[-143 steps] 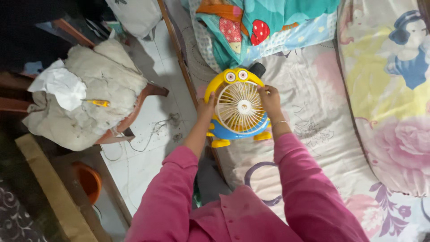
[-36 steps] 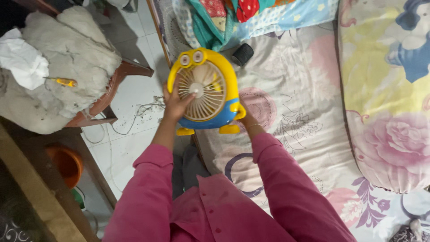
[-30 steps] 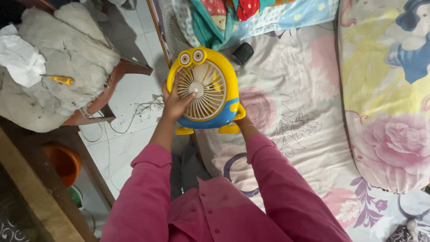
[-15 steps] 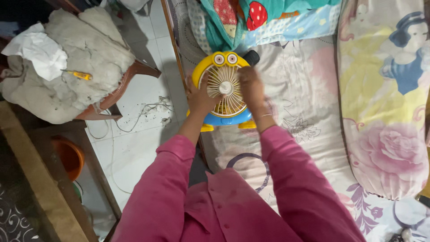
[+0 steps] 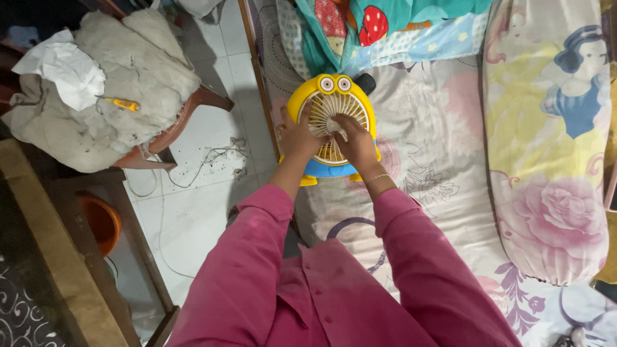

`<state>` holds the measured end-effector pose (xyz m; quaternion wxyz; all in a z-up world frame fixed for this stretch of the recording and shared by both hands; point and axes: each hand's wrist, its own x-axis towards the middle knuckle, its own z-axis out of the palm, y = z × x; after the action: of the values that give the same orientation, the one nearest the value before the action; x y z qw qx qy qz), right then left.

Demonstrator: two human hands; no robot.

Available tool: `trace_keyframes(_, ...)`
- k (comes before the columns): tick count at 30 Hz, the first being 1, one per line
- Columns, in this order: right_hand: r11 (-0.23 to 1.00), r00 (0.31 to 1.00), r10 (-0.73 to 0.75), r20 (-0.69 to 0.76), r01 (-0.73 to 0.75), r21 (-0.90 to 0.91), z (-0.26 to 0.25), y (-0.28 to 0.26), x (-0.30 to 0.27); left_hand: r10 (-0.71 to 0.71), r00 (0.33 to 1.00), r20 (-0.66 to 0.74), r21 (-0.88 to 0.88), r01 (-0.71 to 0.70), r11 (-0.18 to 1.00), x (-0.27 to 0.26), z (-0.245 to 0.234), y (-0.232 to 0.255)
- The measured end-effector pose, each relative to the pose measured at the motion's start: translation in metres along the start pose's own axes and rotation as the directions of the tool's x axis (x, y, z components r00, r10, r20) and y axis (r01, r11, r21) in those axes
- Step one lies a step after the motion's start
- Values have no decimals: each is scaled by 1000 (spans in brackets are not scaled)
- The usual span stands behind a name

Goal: The person assembles a small yellow and blue fan by attaching the front grille to the main body using a screwdriver. They then place the assembled fan on a bed.

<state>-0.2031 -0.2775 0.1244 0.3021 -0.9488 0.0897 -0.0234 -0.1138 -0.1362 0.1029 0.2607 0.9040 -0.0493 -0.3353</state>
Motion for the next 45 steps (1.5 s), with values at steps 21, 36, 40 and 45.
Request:
trace_keyframes(21,984,994,-45,100,61,-168,-8,28,32,-18,995,100,-15,19,1000,-3,2,4)
trace_keyframes(36,937,925,274,263,-195,-291,-9,26,36,-3,997,79,5,3,1000,-3,6,3)
trace_keyframes(40,977,938,163,306,-110,-184,-5,28,35,1,997,71,14,-2,1000,-3,5,4)
trace_keyframes(45,908,935,268,232,-165,-384,9,43,30,0,997,76,11,0,1000,-6,4,6)
